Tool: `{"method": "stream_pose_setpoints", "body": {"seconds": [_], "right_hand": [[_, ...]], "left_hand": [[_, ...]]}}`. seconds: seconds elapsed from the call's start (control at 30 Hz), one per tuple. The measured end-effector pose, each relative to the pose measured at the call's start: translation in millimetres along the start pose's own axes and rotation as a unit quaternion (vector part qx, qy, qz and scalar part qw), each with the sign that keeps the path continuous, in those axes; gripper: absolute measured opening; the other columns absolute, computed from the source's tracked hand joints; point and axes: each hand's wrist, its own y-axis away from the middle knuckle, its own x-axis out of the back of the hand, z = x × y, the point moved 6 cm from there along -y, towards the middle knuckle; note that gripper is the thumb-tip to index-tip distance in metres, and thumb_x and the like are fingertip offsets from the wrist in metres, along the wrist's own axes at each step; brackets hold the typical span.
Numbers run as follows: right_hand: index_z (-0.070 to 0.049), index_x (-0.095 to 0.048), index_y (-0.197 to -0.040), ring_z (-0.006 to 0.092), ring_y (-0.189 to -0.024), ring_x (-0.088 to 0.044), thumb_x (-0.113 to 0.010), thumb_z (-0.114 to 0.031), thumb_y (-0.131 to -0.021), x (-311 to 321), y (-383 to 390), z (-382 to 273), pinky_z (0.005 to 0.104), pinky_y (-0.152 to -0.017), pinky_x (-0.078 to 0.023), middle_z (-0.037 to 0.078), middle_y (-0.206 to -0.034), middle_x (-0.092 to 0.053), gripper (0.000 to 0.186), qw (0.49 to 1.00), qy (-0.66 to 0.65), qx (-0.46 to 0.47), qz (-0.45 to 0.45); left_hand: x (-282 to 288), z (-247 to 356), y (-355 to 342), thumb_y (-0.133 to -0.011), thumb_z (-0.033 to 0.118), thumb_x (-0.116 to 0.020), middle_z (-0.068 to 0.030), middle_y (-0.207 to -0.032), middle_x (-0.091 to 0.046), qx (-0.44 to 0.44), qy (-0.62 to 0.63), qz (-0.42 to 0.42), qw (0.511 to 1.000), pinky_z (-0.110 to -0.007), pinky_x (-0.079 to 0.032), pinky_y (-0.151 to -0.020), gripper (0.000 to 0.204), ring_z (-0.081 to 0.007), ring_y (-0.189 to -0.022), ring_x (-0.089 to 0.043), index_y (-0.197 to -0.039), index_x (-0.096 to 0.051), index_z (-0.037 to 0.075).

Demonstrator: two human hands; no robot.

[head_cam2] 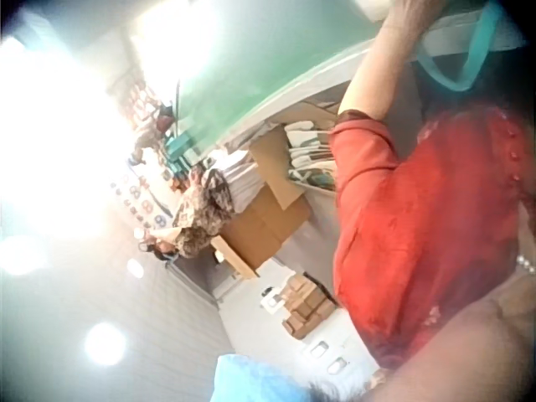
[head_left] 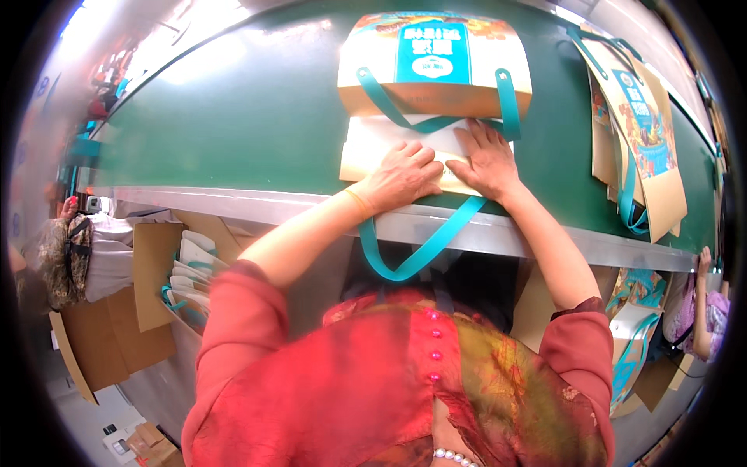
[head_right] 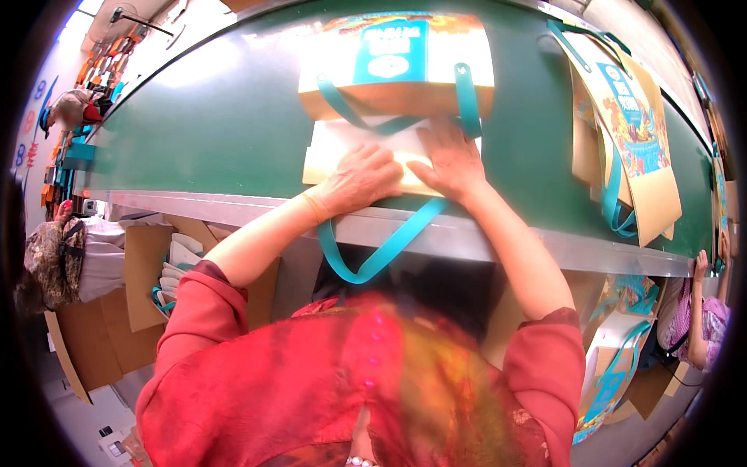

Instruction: The person folds paper gift bags by pressing along pre-scored lines, tucking in edges, and flattening them on a conveyor belt before stacking them in boxes.

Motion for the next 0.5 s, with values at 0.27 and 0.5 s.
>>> {"method": "stream_pose_setpoints", "body": {"seconds": [0.27,0.5], "right_hand": [[-0.004,-0.048,-0.131,0.0345,-0.139,-0.023,-0.052,-0.056,-0.086,46.6,-68.0,25.6,0.0433,-0.114,-0.018,0.019,-0.150,-0.025,0.069,0.981,-0.057,-0.029,-0.181],[-0.008,-0.009,-0.149,0.0334,-0.141,-0.016,-0.053,-0.045,-0.091,245.8,-152.7,24.6,0.0370,-0.114,-0.021,0.016,-0.154,-0.015,0.082,0.955,-0.250,-0.030,0.158]], "left_hand": [[-10.4,3.8,-4.7,-0.079,0.023,-0.066,-0.0109,-0.092,-0.049,-0.041,-0.015,-0.143,0.989,-0.040,-0.043,-0.079,0.027,-0.0299,-0.090,-0.051,-0.095,-0.051,0.007],[-8.8,14.4,9.4,-0.082,0.010,-0.049,-0.0135,-0.092,-0.050,-0.043,-0.129,-0.143,0.980,-0.034,-0.044,-0.073,0.022,-0.0261,-0.085,-0.052,-0.101,-0.051,-0.001]]}}
